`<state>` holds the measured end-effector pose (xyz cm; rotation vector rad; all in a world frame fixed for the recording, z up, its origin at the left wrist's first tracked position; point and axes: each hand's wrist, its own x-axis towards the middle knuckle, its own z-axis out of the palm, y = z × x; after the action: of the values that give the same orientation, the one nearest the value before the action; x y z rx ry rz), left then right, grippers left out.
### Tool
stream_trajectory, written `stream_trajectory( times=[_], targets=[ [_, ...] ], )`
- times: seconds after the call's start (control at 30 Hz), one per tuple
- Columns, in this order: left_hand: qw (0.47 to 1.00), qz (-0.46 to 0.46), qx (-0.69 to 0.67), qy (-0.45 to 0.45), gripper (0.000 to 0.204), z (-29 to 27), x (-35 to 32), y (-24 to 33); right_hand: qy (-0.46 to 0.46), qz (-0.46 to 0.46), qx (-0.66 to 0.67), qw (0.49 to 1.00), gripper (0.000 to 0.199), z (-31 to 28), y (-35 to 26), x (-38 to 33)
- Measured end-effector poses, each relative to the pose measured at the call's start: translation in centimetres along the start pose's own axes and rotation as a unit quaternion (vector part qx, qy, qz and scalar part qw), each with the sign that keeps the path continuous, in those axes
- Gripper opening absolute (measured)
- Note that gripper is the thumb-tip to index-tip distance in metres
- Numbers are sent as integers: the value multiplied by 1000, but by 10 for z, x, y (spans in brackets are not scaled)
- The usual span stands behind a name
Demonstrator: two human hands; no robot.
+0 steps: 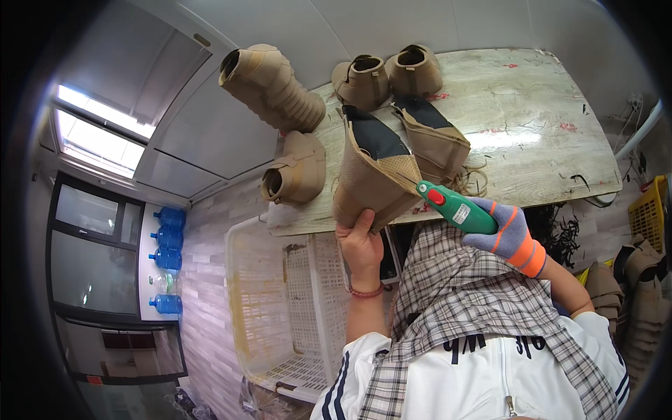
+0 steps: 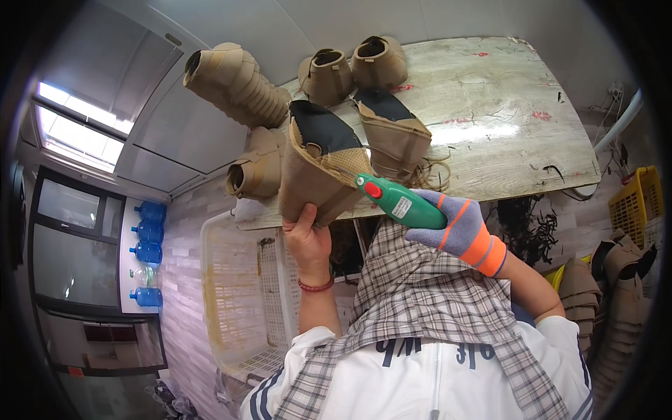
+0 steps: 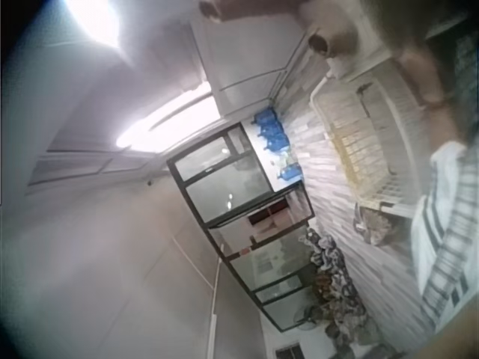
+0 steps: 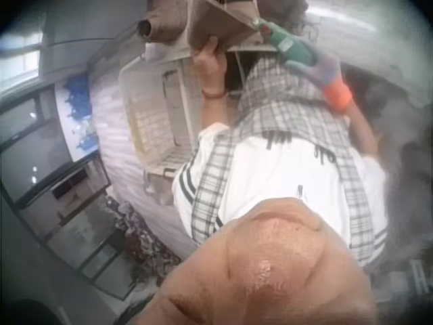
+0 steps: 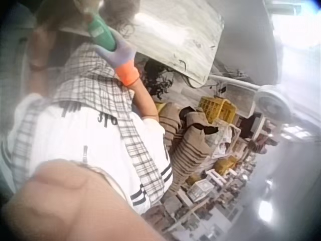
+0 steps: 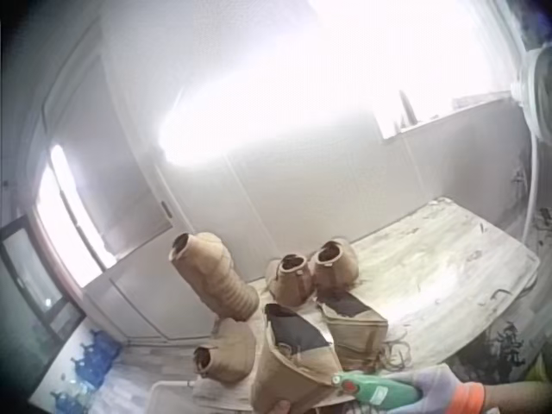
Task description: The person trims the interior lining and edges of beige boot uppers using shears. They repeatedly pick up each boot, cut along the inner seam, and place the boot back on the worktable. The process is repeated across multiple boots.
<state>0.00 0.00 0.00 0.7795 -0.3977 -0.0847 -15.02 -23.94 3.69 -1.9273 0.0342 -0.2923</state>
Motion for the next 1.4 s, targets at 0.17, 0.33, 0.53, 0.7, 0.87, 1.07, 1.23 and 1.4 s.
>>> stream_trajectory(
  times=[0.17, 0.33, 0.53, 0.7, 0.87, 1.07, 1.23, 1.4],
  targets=[
    [1000, 9, 28, -8, 37, 14, 4, 2, 27, -11, 53, 998, 68, 5, -10, 0],
    [991, 37, 125, 6, 27, 22, -11, -19, 45, 34, 65, 996, 68, -2, -20, -3],
    [893, 125, 424, -82, 19, 13, -14, -25, 63, 74, 116, 989, 67, -6, -24, 2],
    [838, 206, 486, -136, 17, 19, -12, -25, 71, 77, 158, 982, 63, -6, -28, 5],
    [766, 275, 551, -184, 17, 4, -16, -30, 55, 124, 185, 973, 58, -9, -37, 9],
    [743, 269, 571, -223, 21, 0, -21, -22, 69, 123, 225, 964, 51, -8, -42, 17],
    [830, 67, 543, -107, 30, 7, -34, 14, 82, 110, 189, 972, 53, -19, -28, 26],
    [992, -70, -87, 63, 43, 16, 18, 65, 112, 23, 19, 993, 61, -22, 17, 9]
  ],
)
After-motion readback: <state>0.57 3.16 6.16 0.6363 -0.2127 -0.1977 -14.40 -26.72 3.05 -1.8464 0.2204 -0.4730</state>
